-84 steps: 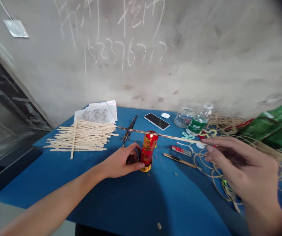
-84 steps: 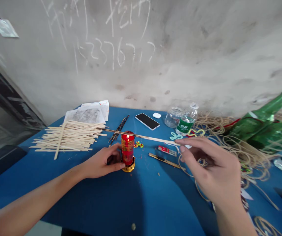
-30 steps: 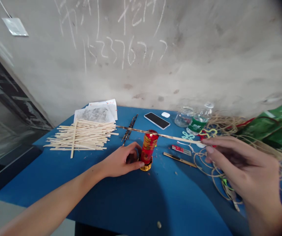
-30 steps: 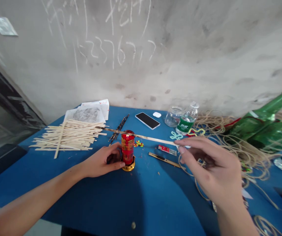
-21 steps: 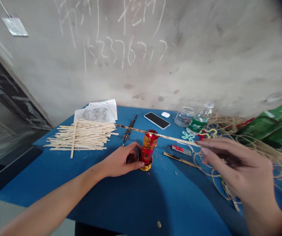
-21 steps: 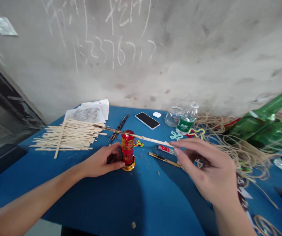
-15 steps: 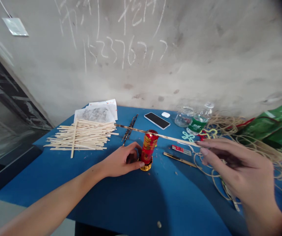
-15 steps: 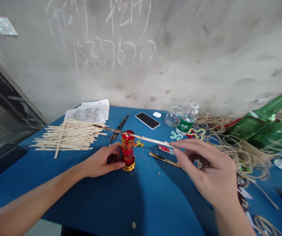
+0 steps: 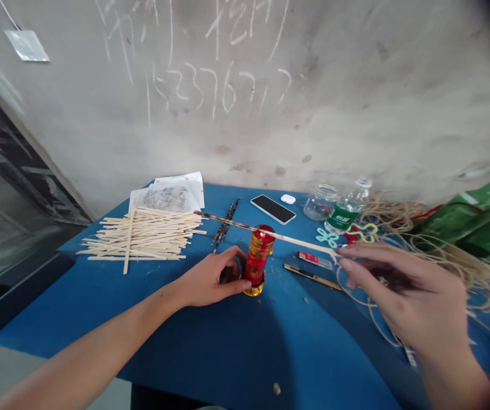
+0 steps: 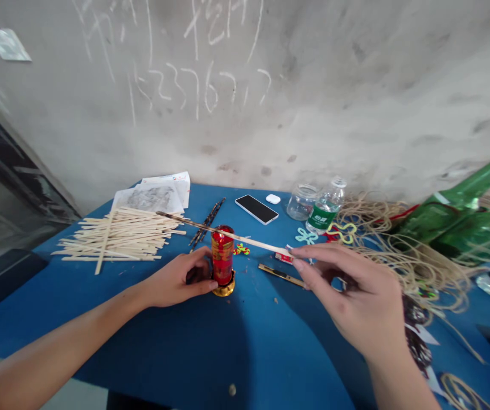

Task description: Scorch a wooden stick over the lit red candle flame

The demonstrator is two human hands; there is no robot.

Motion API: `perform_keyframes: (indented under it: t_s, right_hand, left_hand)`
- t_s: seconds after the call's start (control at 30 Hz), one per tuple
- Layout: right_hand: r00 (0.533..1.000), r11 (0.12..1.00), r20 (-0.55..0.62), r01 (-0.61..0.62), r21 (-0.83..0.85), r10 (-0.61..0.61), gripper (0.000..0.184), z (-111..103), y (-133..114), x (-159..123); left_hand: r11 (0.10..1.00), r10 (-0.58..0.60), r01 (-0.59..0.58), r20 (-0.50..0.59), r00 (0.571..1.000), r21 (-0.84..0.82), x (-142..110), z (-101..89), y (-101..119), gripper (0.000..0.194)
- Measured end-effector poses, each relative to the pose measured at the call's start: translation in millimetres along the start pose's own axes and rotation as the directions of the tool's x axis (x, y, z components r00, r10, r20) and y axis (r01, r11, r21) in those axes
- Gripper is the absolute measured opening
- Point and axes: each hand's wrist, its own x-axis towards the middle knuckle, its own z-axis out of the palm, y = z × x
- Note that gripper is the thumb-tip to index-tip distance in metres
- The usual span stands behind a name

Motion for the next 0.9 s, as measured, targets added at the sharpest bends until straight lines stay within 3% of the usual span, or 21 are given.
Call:
perform_keyframes:
  t_s: [0.47,0.9]
  right_hand:
    - [0.999,0.998,-0.021,-0.048,0.038,0.048,0.011,8.1,-2.3,-3.9]
    - [0.999,0.998,0.007,-0.049,0.032,0.049,0.014,11.1,0.0,-8.2]
  left_hand:
    - [1.0,-0.003,0.003,0.011,1.0,-0.025,-1.2,0.4,-2.1,0.05]
    - [0.999,0.047,-0.047,0.012,0.999,0.007,-0.6,1.2,-4.2,0.044]
